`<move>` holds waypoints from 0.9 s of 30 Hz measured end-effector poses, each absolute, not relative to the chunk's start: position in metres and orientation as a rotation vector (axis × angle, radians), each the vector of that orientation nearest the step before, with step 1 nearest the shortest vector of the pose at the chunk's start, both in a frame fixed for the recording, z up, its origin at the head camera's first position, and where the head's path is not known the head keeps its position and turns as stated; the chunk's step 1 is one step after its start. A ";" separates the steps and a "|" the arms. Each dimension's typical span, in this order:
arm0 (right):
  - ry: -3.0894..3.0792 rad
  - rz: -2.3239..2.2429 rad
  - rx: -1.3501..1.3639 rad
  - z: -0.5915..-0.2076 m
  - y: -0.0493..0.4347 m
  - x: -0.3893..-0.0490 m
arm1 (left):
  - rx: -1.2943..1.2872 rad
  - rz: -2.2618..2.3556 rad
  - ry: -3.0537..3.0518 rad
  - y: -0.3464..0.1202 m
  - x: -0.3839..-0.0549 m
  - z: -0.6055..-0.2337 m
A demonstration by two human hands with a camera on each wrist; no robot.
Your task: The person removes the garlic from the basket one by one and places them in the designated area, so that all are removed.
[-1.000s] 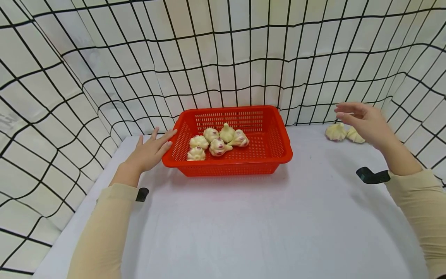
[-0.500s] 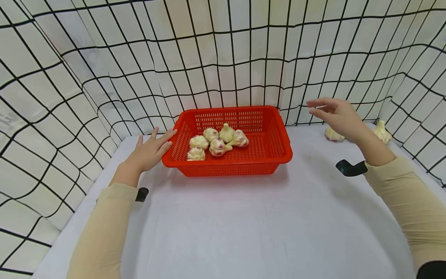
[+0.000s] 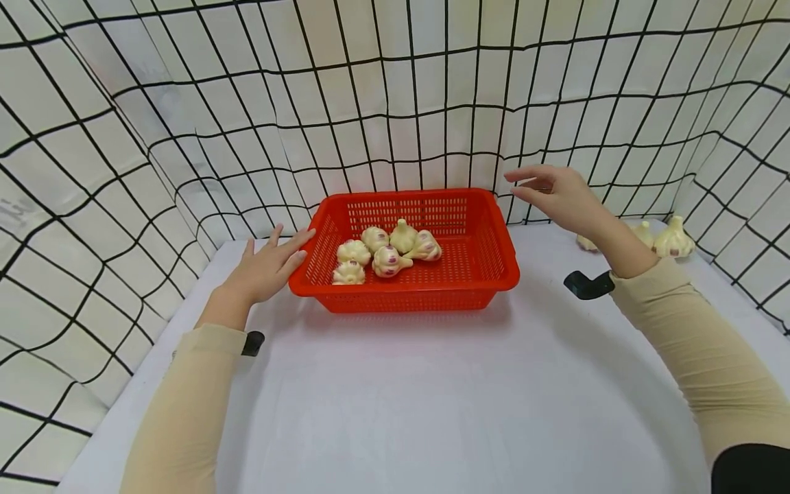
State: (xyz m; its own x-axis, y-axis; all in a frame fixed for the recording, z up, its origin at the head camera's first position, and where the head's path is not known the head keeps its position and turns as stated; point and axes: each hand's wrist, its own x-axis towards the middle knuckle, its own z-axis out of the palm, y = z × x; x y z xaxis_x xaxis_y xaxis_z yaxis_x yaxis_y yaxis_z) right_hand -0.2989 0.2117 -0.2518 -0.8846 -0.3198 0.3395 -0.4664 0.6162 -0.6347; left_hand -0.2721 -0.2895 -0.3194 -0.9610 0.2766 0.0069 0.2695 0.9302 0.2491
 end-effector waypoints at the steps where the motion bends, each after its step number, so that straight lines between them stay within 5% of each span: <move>1: -2.640 1.119 0.659 -0.251 0.208 -0.300 | 0.435 0.387 3.062 -0.290 -0.272 -0.319; 27: -2.914 1.074 0.942 -0.257 0.122 -0.352 | 0.441 0.315 3.080 -0.287 -0.270 -0.317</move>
State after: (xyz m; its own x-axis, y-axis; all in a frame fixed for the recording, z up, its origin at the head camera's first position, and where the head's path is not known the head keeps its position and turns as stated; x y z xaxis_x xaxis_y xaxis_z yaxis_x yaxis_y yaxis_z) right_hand -0.3515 0.1215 -0.2568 -0.8265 -0.5541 0.0988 -0.4857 0.6134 -0.6228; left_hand -0.2702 -0.2872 -0.3173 -0.9602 0.2790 0.0141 0.2761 0.9399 0.2008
